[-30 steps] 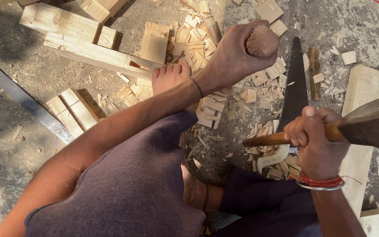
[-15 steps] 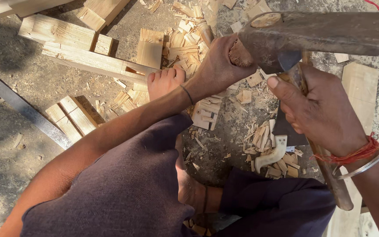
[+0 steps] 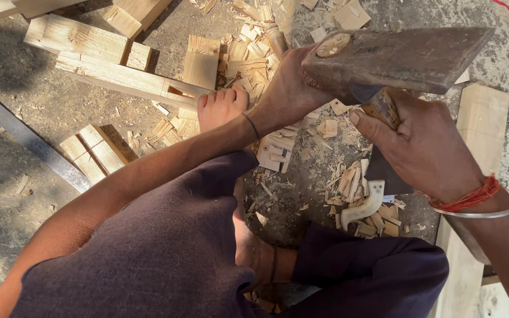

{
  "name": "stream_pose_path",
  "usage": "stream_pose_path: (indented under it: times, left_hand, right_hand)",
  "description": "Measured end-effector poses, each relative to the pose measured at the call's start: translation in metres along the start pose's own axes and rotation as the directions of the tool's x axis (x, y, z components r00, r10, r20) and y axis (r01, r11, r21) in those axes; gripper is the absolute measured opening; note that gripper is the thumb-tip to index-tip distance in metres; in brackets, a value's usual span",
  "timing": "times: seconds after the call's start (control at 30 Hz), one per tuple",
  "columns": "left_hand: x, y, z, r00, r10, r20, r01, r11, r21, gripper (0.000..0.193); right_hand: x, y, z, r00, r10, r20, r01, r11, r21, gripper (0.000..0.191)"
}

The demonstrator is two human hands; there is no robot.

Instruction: The person sits on the floor and uses a hand saw to cut a small wooden block held between their feet. After sawing, they use a hammer to split the block further. Wood shavings and other cut pieces are scattered around the workspace.

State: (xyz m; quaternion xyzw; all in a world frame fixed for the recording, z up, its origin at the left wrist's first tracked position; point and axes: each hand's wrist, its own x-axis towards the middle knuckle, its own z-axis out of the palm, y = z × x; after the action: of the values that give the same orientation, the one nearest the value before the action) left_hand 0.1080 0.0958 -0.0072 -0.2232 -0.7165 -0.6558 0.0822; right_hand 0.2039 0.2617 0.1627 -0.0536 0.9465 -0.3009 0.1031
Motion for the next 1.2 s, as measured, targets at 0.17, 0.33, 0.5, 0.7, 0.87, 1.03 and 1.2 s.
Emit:
stream_pose_path:
  times: [0.17, 0.33, 0.5, 0.7, 0.87, 1.03, 1.2]
  left_hand:
    - [-0.002, 0.010, -0.007, 0.997, 0.024, 0.068, -0.029, 0.998, 0.062, 0.058]
    - [-0.001, 0.008, -0.003, 0.993, -0.065, 0.098, 0.063, 0.998, 0.018, 0.053]
    - [-0.002, 0.002, -0.004, 0.984, 0.169, -0.047, -0.159, 0.973, 0.168, 0.064]
    - [-0.008, 0.001, -0.008, 0.997, 0.002, 0.083, -0.001, 1.000, -0.009, 0.062]
    - [-0.008, -0.007, -0.004, 0.985, -0.125, 0.121, 0.125, 0.992, 0.006, 0.051]
    - [-0.010, -0.010, -0.001, 1.000, 0.011, -0.009, -0.009, 0.985, 0.174, 0.066]
    - [-0.007, -0.005, -0.005, 0.963, -0.080, 0.256, 0.121, 0.982, -0.147, 0.064]
  right_hand:
    - [-0.012, -0.013, -0.007, 0.998, 0.054, -0.013, -0.049, 0.968, 0.246, 0.033]
    - [-0.022, 0.010, -0.029, 0.941, -0.227, -0.250, 0.330, 0.779, 0.533, 0.033]
    - [-0.003, 0.027, -0.012, 0.972, -0.159, -0.173, 0.220, 0.875, 0.431, 0.034]
    - [-0.003, 0.016, 0.024, 0.976, 0.203, 0.079, -0.212, 0.969, 0.128, 0.037]
    - [-0.024, -0.008, -0.004, 0.987, -0.045, -0.155, 0.102, 0.918, 0.383, 0.037]
    - [-0.006, 0.019, 0.001, 0.942, -0.170, -0.289, 0.327, 0.656, 0.680, 0.038]
    - [0.009, 0.053, 0.044, 0.932, -0.353, -0.086, 0.342, 0.931, -0.126, 0.030]
